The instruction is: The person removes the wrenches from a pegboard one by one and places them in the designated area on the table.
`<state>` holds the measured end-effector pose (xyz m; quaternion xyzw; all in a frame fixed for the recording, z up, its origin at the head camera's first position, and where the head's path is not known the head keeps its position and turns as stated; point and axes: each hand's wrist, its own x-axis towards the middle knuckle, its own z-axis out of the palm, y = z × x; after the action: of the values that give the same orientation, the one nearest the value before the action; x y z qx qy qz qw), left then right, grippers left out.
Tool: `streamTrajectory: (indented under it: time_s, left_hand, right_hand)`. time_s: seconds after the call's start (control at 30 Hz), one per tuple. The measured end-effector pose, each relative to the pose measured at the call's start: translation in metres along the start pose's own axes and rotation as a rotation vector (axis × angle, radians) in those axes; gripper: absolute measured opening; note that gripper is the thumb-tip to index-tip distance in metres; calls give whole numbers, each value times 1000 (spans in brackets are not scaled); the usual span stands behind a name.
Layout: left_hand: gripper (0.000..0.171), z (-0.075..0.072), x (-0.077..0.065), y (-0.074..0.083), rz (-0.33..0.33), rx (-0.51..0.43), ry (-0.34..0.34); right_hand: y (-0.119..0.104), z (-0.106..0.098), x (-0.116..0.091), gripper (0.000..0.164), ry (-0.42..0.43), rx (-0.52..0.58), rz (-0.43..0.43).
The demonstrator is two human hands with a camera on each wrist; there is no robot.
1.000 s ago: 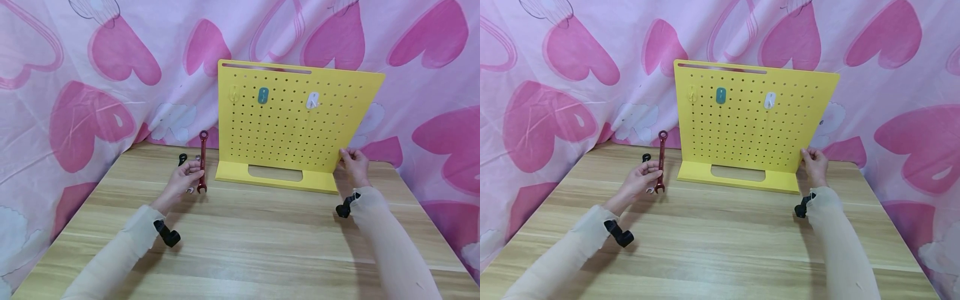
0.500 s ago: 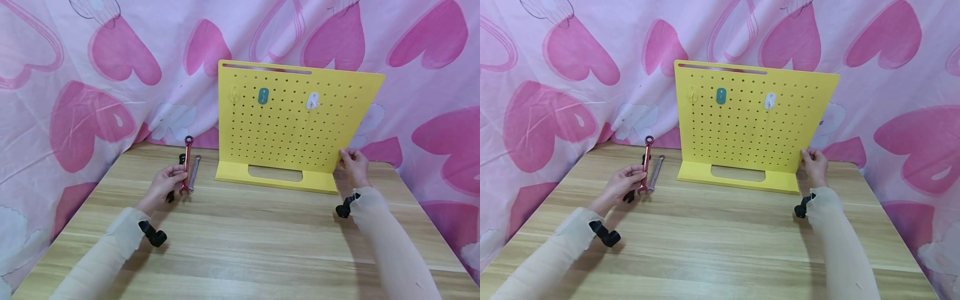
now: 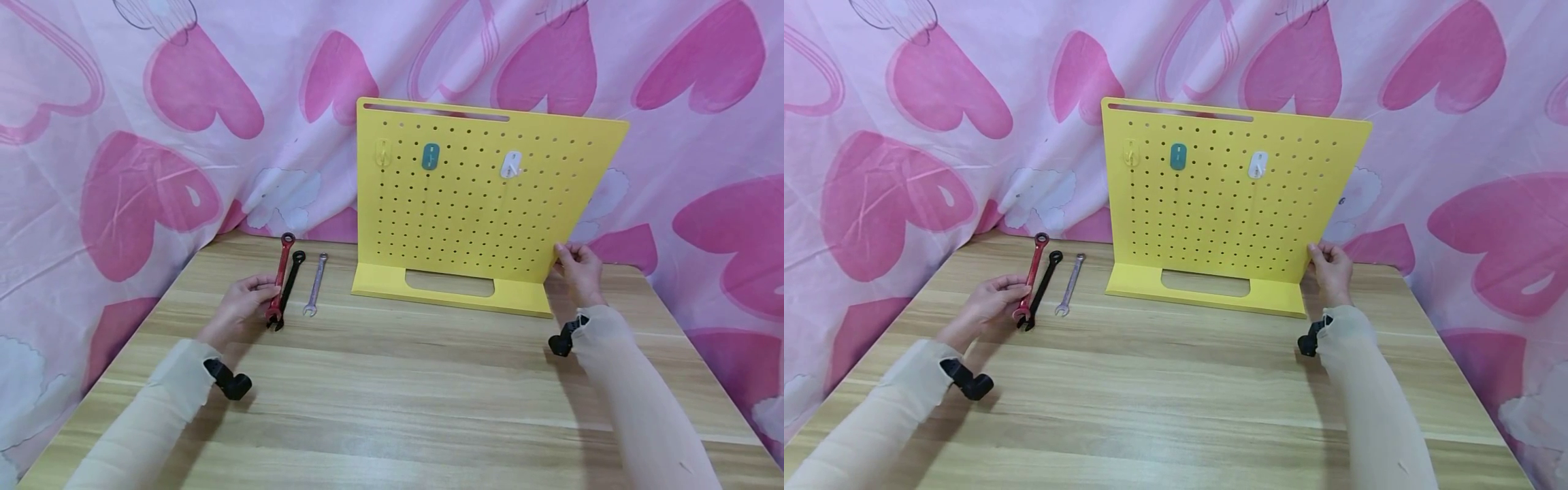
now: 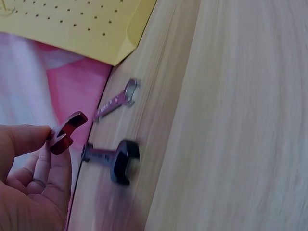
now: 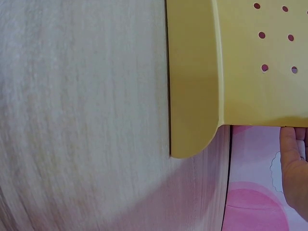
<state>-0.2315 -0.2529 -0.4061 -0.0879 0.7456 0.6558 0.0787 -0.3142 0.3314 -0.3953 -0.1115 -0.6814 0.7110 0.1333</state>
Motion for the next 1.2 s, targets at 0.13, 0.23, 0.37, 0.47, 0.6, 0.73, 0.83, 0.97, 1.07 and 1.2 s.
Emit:
streamTrajectory:
  time_s: [0.13, 0.23, 0.37, 0.47, 0.6, 0.73, 0.83, 0.97, 1.07, 1.2]
  left_hand:
    - [27, -7, 1, -2, -9, 66, 2]
    - [33, -11, 3, -4, -28, 62, -1]
    - [36, -15, 5, -6, -71, 33, 2]
    - [38, -17, 7, -8, -94, 39, 9]
    - [41, -20, 8, -9, -114, 65, 20]
    - [45, -23, 10, -11, -134, 96, 33]
    - [46, -25, 10, -12, -146, 119, 47]
    - [47, -29, 13, -14, -162, 149, 69]
    - [45, -32, 16, -16, -165, 190, 84]
    - [44, -35, 19, -19, -151, 240, 91]
  right_hand:
    - [-1, 0, 0, 17, -5, 5, 10]
    - [-1, 0, 0, 17, -1, 8, 9]
    - [1, 0, 0, 16, -2, 26, 0]
    - [1, 0, 0, 16, -7, 21, -10]
    - [1, -1, -1, 15, -15, 19, -12]
    - [0, 0, 0, 15, -15, 26, 5]
    - [-1, 0, 0, 14, -6, 18, 24]
    - [-2, 0, -1, 15, 2, 7, 45]
    - [-2, 0, -1, 16, 4, 3, 47]
    - [-2, 0, 0, 13, 10, 9, 42]
